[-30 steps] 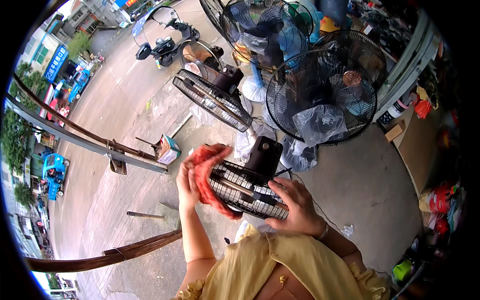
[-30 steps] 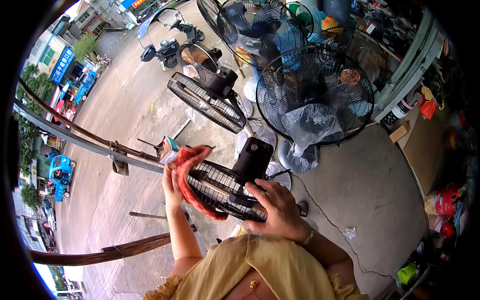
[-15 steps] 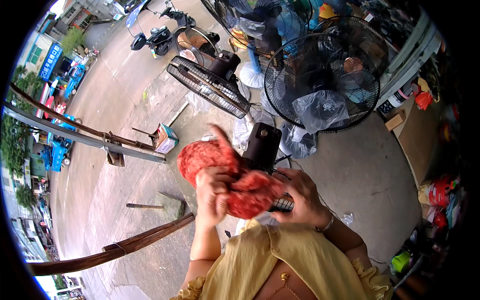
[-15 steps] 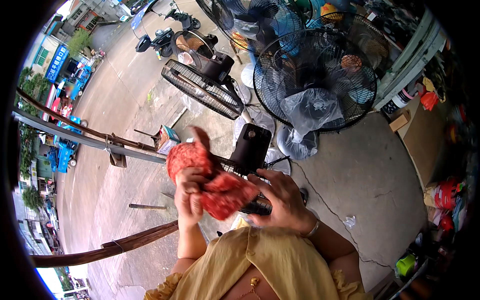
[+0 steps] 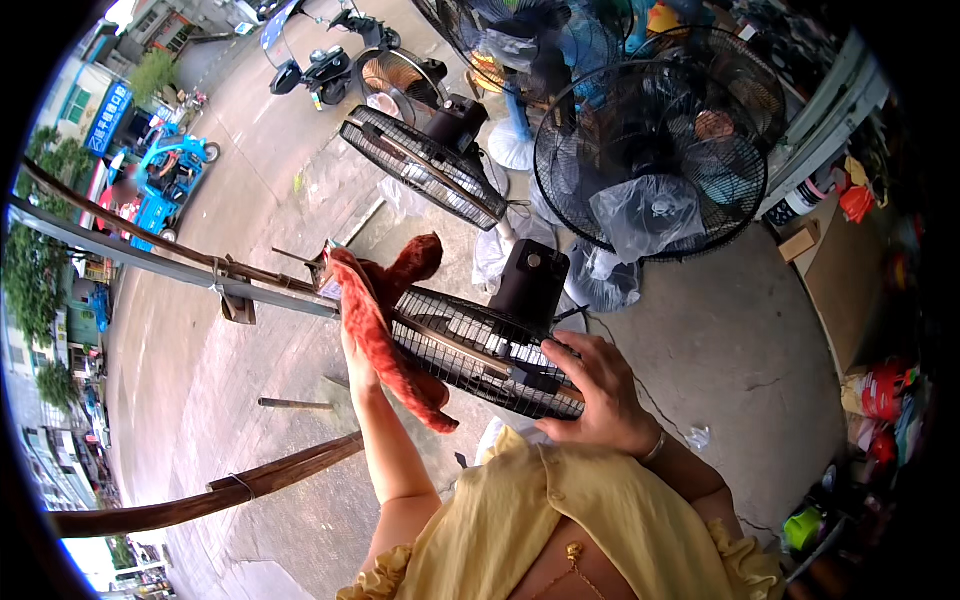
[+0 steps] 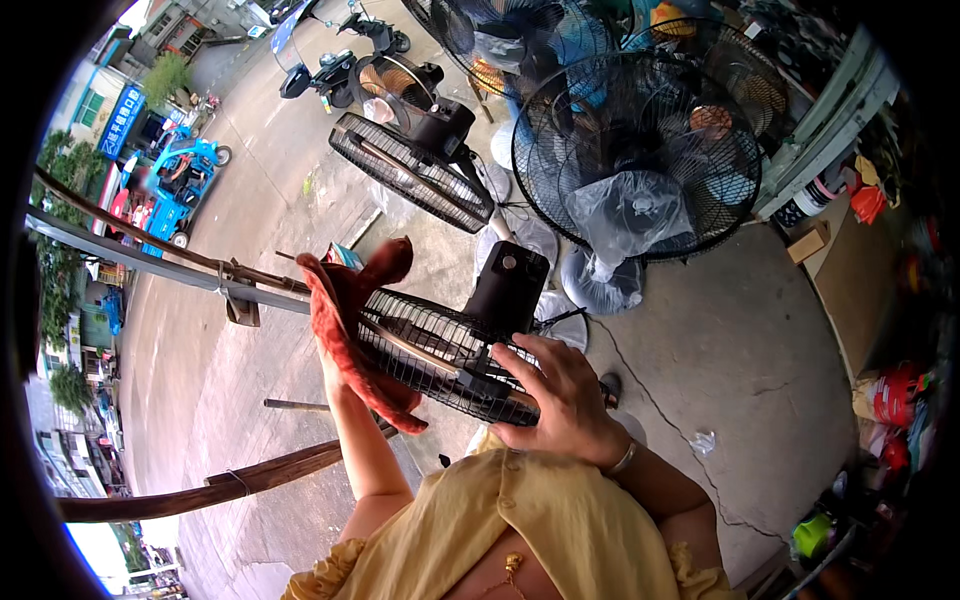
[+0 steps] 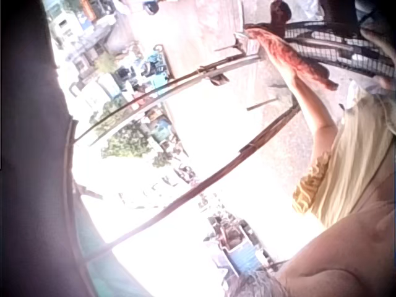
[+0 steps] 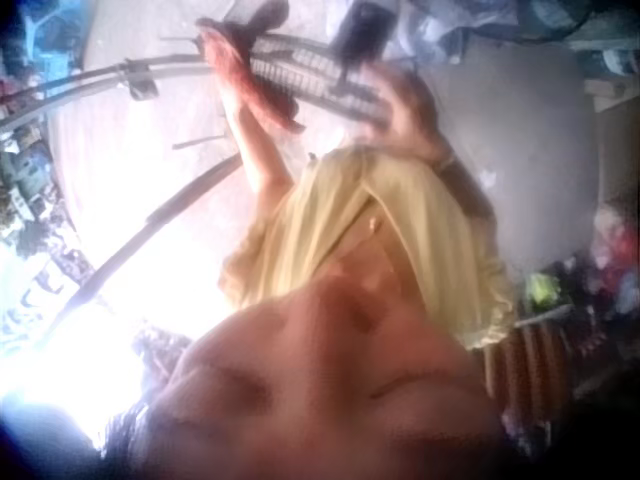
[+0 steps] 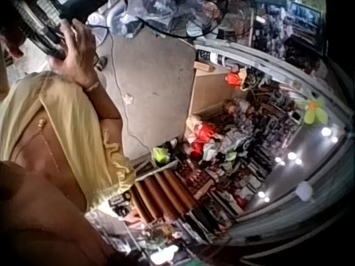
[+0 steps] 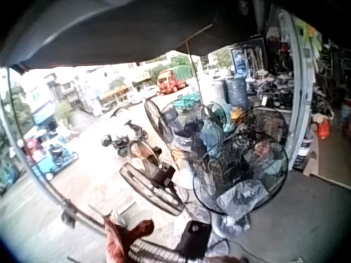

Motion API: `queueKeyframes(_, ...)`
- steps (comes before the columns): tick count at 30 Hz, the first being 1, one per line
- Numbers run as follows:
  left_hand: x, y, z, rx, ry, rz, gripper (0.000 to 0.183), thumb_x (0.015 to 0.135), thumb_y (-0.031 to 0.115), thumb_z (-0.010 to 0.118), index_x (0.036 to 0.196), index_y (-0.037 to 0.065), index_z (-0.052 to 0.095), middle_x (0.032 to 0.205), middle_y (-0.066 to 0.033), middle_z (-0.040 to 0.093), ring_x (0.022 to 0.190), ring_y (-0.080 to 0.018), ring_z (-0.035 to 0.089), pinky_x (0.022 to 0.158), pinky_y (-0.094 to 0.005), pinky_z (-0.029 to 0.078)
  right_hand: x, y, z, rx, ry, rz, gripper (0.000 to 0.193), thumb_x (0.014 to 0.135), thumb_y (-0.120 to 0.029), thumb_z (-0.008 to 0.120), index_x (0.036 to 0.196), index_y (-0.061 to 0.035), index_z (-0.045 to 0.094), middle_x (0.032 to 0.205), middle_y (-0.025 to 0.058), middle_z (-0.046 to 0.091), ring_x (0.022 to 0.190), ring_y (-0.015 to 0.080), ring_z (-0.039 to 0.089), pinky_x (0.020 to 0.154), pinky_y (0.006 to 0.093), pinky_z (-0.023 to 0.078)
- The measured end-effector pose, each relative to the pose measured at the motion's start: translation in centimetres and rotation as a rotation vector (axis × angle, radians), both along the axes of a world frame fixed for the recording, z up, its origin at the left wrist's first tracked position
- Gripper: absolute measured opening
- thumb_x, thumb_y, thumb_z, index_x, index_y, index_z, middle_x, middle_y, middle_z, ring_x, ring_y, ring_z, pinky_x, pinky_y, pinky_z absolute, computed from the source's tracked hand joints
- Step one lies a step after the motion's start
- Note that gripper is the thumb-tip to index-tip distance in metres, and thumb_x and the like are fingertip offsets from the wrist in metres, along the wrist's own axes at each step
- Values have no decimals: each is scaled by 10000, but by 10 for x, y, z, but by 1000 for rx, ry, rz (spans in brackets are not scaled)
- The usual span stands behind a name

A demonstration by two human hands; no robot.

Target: The person wipes the front and back grilles of a disassembled electric fan using a red cloth by hand.

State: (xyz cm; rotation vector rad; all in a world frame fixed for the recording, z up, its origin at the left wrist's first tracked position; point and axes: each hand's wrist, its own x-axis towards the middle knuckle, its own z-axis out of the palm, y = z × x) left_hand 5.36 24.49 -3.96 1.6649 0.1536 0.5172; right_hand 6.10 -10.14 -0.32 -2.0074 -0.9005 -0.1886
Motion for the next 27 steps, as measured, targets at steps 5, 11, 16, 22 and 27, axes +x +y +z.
queueKeyframes(5,0,-56,54,562,-154,-215,181,851,193,663,918,26,641,1211,-174,605,1229,-371,528,1020,-480,392,1,-3,-4,-21,-12,10,827,670,-390,796,1377,-82,498,1281,194,523,1110,364,550,959,479,440)
queueKeyframes(11,-10,-97,73,792,-270,-252,229,850,260,703,818,58,601,1047,-132,668,1072,-336,631,918,-468,444,2,-6,-8,-35,-9,30,830,671,-402,799,1374,-82,493,1294,192,511,1130,364,543,960,479,437)
queueKeyframes(16,0,-45,41,438,-73,-91,80,915,90,617,886,19,598,954,-122,639,905,-245,617,858,-346,469,3,3,-3,-32,-3,15,834,684,-418,792,1385,-83,490,1293,195,511,1135,365,542,962,476,437)
queueKeyframes(22,22,25,-18,-314,77,77,278,997,97,526,1252,-10,561,1181,-60,634,1043,-149,601,956,-287,459,-1,1,-5,-7,-19,16,839,678,-406,797,1388,-81,489,1286,194,514,1128,365,543,961,476,438)
queueKeyframes(27,18,-1,-12,-329,-72,-5,173,1021,137,487,1029,-3,590,1273,-107,624,1198,-202,565,1075,-353,390,4,-2,-2,-22,-7,14,853,656,-366,815,1382,-65,483,1285,194,513,1125,367,543,962,478,438)
